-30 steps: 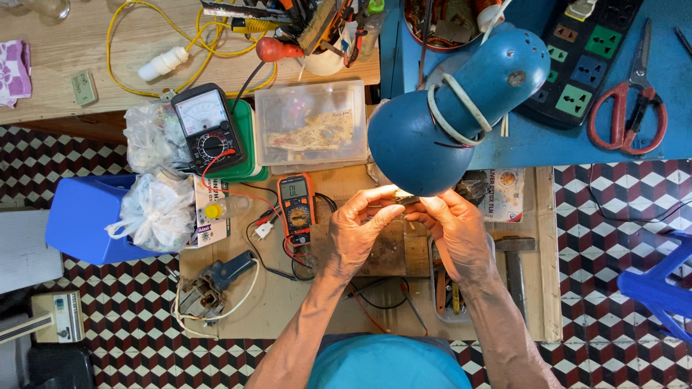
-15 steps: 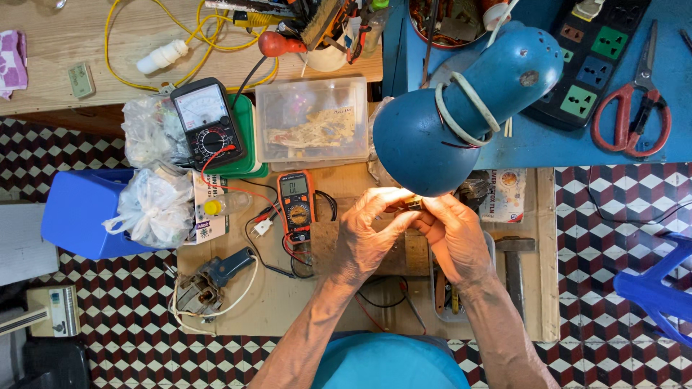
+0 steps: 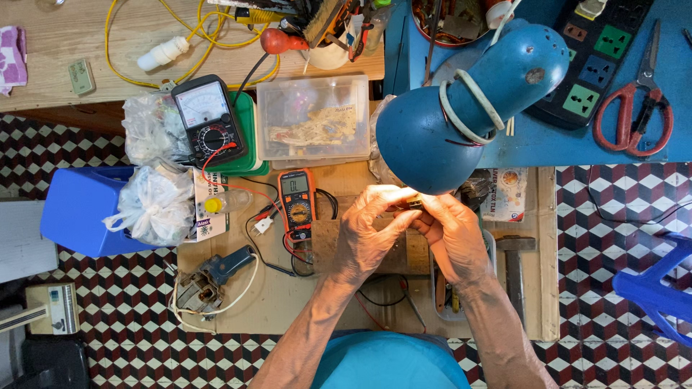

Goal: The person uses multimeter probes to test a small electrical component on the workbench, then handles a yellow power cord and a white plug, opening the plug body and working on the cord end with their hands and pliers under a desk lamp.

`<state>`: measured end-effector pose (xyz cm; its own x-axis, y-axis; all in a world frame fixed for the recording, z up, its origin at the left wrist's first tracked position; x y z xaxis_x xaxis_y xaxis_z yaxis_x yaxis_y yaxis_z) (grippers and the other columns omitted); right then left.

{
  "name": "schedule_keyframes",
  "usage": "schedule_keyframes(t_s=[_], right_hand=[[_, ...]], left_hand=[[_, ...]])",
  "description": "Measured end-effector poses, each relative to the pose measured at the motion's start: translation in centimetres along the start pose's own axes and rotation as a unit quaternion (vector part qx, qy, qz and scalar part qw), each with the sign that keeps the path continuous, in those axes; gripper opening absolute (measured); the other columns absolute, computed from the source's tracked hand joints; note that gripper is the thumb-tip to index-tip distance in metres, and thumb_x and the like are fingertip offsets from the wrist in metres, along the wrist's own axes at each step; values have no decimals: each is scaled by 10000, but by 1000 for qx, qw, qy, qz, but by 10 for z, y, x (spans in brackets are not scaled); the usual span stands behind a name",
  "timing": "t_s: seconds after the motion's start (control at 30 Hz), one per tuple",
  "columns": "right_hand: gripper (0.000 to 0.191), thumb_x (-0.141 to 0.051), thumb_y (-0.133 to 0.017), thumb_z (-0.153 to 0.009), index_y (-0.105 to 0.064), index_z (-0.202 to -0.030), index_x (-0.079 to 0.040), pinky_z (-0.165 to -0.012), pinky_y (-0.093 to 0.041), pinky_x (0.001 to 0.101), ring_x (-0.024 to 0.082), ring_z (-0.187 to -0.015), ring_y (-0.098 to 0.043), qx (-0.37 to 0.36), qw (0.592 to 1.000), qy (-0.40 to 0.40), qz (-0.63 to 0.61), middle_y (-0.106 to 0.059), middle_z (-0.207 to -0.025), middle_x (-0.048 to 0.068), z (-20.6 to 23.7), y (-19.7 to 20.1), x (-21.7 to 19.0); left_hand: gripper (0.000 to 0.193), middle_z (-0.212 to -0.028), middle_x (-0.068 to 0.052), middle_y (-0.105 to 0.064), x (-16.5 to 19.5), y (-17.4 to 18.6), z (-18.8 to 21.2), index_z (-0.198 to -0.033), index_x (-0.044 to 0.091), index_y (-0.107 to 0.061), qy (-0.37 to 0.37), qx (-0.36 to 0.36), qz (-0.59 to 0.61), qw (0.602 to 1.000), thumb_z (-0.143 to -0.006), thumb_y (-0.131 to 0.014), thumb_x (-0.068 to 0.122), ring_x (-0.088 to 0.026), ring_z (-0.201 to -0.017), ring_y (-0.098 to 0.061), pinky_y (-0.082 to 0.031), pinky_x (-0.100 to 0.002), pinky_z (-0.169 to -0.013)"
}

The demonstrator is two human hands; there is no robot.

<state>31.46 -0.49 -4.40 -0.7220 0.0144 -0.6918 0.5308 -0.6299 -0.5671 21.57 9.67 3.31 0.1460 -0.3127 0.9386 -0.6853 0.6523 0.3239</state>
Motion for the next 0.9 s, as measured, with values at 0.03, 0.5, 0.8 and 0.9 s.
schedule_keyframes(t_s=[0.03, 0.5, 0.8, 0.9], right_hand=[[288, -180, -539, -1070, -642, -1252, 18, -945, -559, 352, 208, -1065, -700, 1, 1000, 2, 1, -710, -1192, 139, 0, 0, -1], [267, -176, -552, -1072, -659, -1239, 4, -911, -551, 336, 164, -999, -691, -13, 1000, 11, -3, -719, -1161, 120, 4, -4, -1], [270, -198, -549, -1074, -662, -1237, -14, -923, -541, 328, 132, -1003, -665, -12, 1000, 11, 7, -710, -1148, 77, 9, -5, -1], [271, -200, -552, -1079, -660, -1250, -20, -931, -537, 334, 125, -1007, -654, -9, 1000, 12, 4, -698, -1149, 69, 10, -9, -3]], left_hand=[[330, -1155, -37, -707, 1, 0, 0, -1225, 153, -730, -6, 3, 1, 1000, -906, -813, 149, -169, -1070, -728, -622, -293, -918], [360, -1167, -36, -687, 3, 3, 3, -1257, 177, -721, 3, -5, 19, 1000, -909, -805, 145, -151, -1041, -733, -623, -287, -913], [354, -1177, -44, -683, 10, 4, 6, -1273, 192, -712, -9, -10, 20, 1000, -929, -790, 171, -166, -1072, -723, -615, -305, -930], [346, -1185, -47, -680, 11, 5, 7, -1273, 190, -711, -9, -11, 20, 1000, -935, -783, 174, -179, -1089, -717, -619, -312, -936]])
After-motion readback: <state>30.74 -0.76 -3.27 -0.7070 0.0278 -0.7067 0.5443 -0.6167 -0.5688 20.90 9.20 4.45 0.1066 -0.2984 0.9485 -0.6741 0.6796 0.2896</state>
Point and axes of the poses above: each hand's wrist, its own z-axis away from the middle knuckle, its own y-axis out of the back of the hand, x = y × z, the point moved 10 cm from there along -z, towards the middle knuckle
